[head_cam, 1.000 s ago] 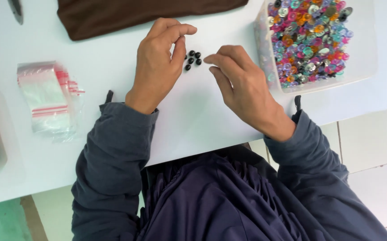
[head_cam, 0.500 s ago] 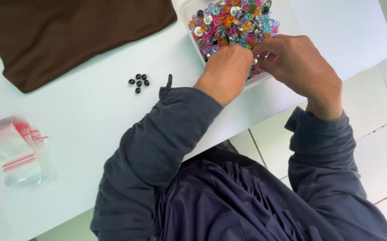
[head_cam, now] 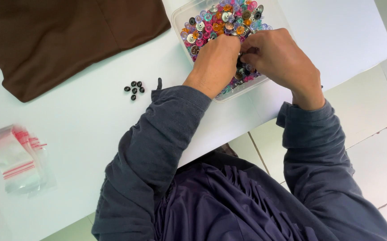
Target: Picking small black buttons from a table and placing them into small resealable plastic bags, then sealing the bags.
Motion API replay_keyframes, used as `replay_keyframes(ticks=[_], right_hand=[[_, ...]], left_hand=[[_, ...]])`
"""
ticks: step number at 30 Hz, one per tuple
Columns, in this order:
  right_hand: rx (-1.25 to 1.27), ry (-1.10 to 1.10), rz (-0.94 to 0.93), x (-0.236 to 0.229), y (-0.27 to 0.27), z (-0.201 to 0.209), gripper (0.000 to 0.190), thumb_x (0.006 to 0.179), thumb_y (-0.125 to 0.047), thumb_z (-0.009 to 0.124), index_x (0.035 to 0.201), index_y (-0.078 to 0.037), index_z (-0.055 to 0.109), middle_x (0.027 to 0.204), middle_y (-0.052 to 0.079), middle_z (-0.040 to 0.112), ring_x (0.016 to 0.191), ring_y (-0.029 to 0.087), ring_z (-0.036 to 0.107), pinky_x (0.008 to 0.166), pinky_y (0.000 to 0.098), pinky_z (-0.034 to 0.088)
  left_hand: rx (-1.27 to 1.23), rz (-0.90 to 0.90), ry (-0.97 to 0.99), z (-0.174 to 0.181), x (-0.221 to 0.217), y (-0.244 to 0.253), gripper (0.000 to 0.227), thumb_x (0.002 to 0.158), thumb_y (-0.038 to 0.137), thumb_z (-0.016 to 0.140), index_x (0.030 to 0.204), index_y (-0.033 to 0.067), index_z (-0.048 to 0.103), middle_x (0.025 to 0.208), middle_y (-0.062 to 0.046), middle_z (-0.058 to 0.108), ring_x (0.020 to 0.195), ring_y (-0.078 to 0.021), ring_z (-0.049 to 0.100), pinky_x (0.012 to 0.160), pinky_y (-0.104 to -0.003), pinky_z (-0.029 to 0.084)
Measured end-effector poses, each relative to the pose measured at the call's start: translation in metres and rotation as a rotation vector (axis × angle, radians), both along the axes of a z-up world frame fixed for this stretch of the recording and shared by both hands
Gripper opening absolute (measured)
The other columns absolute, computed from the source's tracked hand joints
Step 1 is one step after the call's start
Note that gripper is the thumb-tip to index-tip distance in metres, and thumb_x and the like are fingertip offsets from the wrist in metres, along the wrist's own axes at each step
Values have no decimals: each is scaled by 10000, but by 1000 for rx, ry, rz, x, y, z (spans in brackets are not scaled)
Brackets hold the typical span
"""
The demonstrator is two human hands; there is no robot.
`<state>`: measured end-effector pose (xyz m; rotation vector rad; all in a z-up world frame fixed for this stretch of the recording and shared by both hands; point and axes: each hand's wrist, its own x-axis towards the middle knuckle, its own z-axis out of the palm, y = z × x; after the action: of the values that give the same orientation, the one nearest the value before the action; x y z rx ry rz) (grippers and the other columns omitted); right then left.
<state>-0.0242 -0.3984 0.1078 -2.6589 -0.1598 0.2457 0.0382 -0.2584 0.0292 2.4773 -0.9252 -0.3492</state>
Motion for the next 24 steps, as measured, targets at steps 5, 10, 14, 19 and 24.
replay_keyframes(ticks=[5,10,14,19,24], right_hand=[[98,-188,8,2,-10,-7,145,943,3,709,1066,0,784,923,114,746,752,222,664,697,341,487],[156,-213,-15,3,-9,-7,325,854,53,583,1074,-37,804,870,106,719,675,182,620,688,307,474],[344,-177,-49,0,-12,-4,294,948,102,605,1188,23,755,883,126,735,751,173,713,766,274,569],[608,-157,-10,-3,-10,7,261,1017,204,537,1238,97,624,904,165,658,815,226,719,778,296,627],[514,-277,-61,-4,-10,0,265,953,218,531,1131,50,632,1014,144,713,916,207,734,837,289,626]], left_hand=[[-210,85,-75,4,7,8,146,934,145,737,943,46,630,883,-143,655,739,-411,683,580,-531,543],[-341,84,-118,10,10,17,291,894,-45,623,1107,110,745,1016,-123,544,782,-385,635,508,-531,487],[-363,65,-139,19,7,22,444,783,-86,725,1178,109,665,1061,-92,541,946,-347,619,575,-515,531],[-466,96,-30,26,4,26,252,964,46,629,1209,80,680,1105,-98,622,844,-348,721,636,-489,559],[-458,103,-106,21,4,30,453,838,-152,576,1227,59,669,957,-113,596,688,-333,635,592,-490,489]])
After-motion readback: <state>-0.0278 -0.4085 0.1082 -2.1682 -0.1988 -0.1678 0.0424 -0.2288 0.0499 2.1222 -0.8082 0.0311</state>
